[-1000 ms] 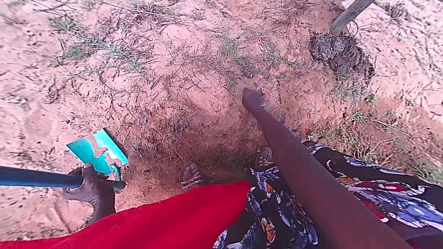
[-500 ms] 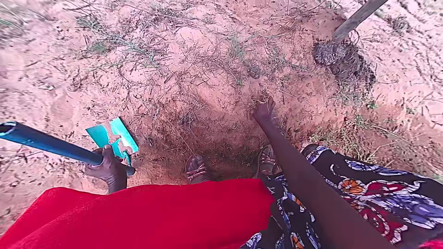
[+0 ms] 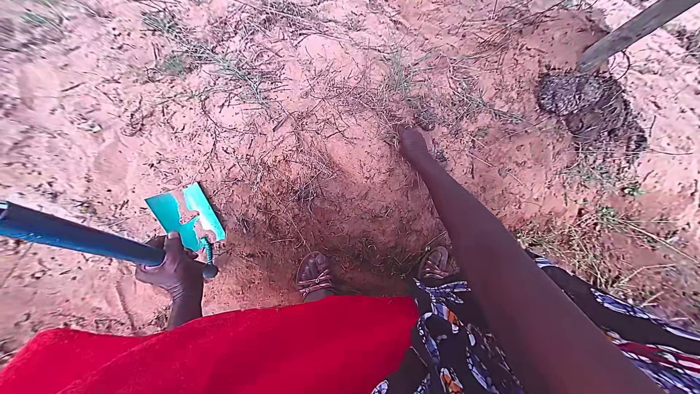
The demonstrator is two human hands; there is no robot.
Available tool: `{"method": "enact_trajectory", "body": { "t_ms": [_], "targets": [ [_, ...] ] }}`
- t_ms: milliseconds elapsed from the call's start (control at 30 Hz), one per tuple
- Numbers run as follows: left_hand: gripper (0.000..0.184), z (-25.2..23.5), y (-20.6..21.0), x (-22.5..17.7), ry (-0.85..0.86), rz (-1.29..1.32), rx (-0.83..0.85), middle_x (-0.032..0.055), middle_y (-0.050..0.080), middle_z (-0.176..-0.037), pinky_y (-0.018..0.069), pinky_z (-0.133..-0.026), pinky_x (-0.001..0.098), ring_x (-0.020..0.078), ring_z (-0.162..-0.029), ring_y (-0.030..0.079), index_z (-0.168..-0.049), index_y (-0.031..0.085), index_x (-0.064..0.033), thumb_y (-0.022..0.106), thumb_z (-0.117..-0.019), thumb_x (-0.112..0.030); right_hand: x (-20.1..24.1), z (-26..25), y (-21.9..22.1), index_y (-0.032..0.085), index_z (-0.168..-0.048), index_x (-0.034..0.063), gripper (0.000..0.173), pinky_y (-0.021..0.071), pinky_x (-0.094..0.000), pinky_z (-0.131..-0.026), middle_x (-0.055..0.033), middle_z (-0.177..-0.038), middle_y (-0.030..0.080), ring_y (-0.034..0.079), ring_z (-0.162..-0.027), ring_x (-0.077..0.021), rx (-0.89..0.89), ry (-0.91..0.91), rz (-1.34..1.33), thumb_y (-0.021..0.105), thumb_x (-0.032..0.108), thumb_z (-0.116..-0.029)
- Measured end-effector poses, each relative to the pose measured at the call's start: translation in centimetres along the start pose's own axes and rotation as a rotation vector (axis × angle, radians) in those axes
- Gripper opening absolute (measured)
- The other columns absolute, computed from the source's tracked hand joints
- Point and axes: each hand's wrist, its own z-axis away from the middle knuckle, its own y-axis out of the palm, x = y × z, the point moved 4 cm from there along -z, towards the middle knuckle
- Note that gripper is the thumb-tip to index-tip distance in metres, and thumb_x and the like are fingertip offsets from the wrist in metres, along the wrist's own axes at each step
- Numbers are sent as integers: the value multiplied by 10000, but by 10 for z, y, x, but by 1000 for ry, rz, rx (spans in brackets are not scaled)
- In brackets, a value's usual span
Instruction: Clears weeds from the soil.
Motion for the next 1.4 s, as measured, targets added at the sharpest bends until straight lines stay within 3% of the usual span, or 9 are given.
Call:
{"method": "enact_trajectory", "body": {
  "t_ms": [267, 467, 600, 733, 800, 967, 1167, 1267, 1400],
  "targets": [
    [96, 0, 0, -2, 5, -27, 19, -147, 484, -576, 462, -435, 168, -23, -429, 486, -881, 553, -115, 610, -943, -70, -1, 1, 12, 537, -1435, -22, 487, 424, -637, -1086, -317, -1376, 583, 556, -1298, -495, -108, 144, -125, 558, -50, -949],
    [91, -1, 0, -2, 17, -13, 21, -140, 488, -586, 462, -438, 167, -22, -437, 489, -885, 555, -110, 612, -941, -68, 0, 5, 16, 581, -1406, 21, 458, 424, -656, -1071, -311, -1320, 626, 540, -1313, -507, -87, 140, -110, 564, -36, -952],
    [93, 0, 0, -1, 19, -25, 15, -146, 489, -584, 464, -441, 167, -27, -438, 490, -878, 564, -111, 628, -936, -80, 1, 6, 11, 608, -1335, -27, 396, 457, -637, -1057, -319, -1296, 629, 584, -1267, -489, -87, 186, -193, 590, -32, -939],
    [102, -1, 0, -2, 26, -17, 13, -147, 492, -578, 460, -438, 164, -27, -434, 488, -870, 559, -122, 620, -938, -75, 5, 10, 15, 594, -1358, -40, 402, 455, -626, -1066, -330, -1288, 632, 588, -1263, -491, -72, 174, -223, 569, -17, -958],
    [102, 0, 1, -3, 21, -16, 12, -146, 493, -580, 457, -436, 163, -27, -432, 486, -870, 561, -117, 621, -934, -66, 7, 21, 17, 560, -1414, -45, 450, 427, -602, -1110, -322, -1336, 610, 561, -1303, -481, -26, 154, -185, 563, -23, -965],
    [104, 0, 1, -3, 6, -31, 6, -137, 483, -583, 455, -437, 164, -27, -432, 482, -868, 559, -103, 634, -931, -68, 2, 64, 29, 631, -1248, -76, 321, 445, -621, -1074, -332, -1245, 642, 587, -1247, -503, -88, 103, -200, 586, -73, -930],
    [88, 0, 0, -1, -23, -8, 19, -116, 491, -620, 455, -436, 160, -28, -442, 479, -914, 561, -74, 641, -950, -78, -19, 128, 59, 636, -1229, -111, 322, 433, -616, -1090, -351, -1305, 602, 546, -1290, -523, -189, 59, -260, 629, -69, -909],
    [91, 0, 2, -4, -23, -14, 25, -123, 492, -624, 460, -442, 158, -32, -447, 485, -911, 560, -82, 644, -943, -84, -28, 135, 42, 573, -1319, -142, 442, 402, -577, -1143, -363, -1370, 565, 523, -1333, -499, -310, 236, -383, 667, -55, -896],
    [93, 1, 1, -5, -22, -13, 36, -131, 495, -611, 463, -444, 158, -32, -441, 485, -903, 559, -92, 646, -935, -79, -26, 102, 6, 476, -1441, -57, 636, 476, -635, -1020, -353, -1290, 616, 608, -1225, -501, -290, 403, -514, 683, -82, -840]
  ]
}}
